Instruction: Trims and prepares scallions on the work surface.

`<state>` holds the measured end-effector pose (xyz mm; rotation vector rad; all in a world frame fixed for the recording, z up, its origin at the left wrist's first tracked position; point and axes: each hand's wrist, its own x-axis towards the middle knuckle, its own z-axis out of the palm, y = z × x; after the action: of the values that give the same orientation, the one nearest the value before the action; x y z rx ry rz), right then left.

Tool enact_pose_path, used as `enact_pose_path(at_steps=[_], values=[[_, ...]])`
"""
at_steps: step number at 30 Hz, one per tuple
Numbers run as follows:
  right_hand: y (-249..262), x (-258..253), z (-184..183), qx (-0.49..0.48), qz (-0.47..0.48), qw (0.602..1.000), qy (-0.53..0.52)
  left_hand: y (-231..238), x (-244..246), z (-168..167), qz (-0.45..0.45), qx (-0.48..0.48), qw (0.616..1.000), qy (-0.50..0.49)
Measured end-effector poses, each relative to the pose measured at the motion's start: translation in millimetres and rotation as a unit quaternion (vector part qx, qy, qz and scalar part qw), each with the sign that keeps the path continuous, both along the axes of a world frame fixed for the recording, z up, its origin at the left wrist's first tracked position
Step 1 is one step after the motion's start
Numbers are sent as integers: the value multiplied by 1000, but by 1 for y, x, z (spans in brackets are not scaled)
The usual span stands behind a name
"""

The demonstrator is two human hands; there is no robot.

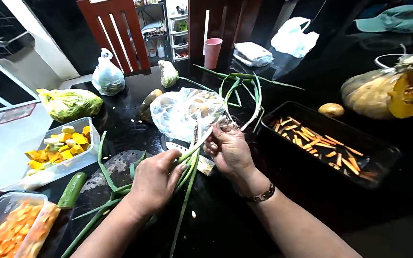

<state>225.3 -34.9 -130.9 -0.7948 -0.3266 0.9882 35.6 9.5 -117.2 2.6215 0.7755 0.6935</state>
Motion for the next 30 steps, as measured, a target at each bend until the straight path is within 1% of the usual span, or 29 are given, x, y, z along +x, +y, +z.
enact_pose_path(at_steps=[2,4,6,8,13,15,17,19,22,24,26,28,30], values=[[-1,-6,-1,2,-10,1000,-11,-2,14,3,-14,-25,1000,-12],[0,-7,-3,11,-25,999,-22,-3,26,4,-37,-80,996,-21],[1,-5,-4,13,-37,999,-22,-4,32,4,-54,-113,992,-28],[2,-4,-4,16,-50,998,-20,-4,33,3,-71,-137,986,-58],[4,-4,-10,38,-53,997,-50,1,23,10,-86,-275,947,-143],[6,-4,-13,46,-46,995,-74,5,18,13,-83,-300,938,-154],[7,-2,-16,54,-33,993,-102,8,12,16,-71,-291,942,-150],[5,-1,-14,53,-12,992,-114,12,4,22,-50,-241,962,-118],[0,3,-6,36,22,996,-83,20,-13,32,-27,-144,987,-59],[-2,16,0,12,25,998,-54,29,-30,38,-24,-115,992,-51],[0,35,-1,9,7,999,-50,39,-50,40,-11,-120,990,-69],[3,47,-4,29,-1,997,-74,44,-62,41,7,-146,984,-100],[3,47,-7,44,22,992,-116,41,-62,42,18,-162,980,-117]])
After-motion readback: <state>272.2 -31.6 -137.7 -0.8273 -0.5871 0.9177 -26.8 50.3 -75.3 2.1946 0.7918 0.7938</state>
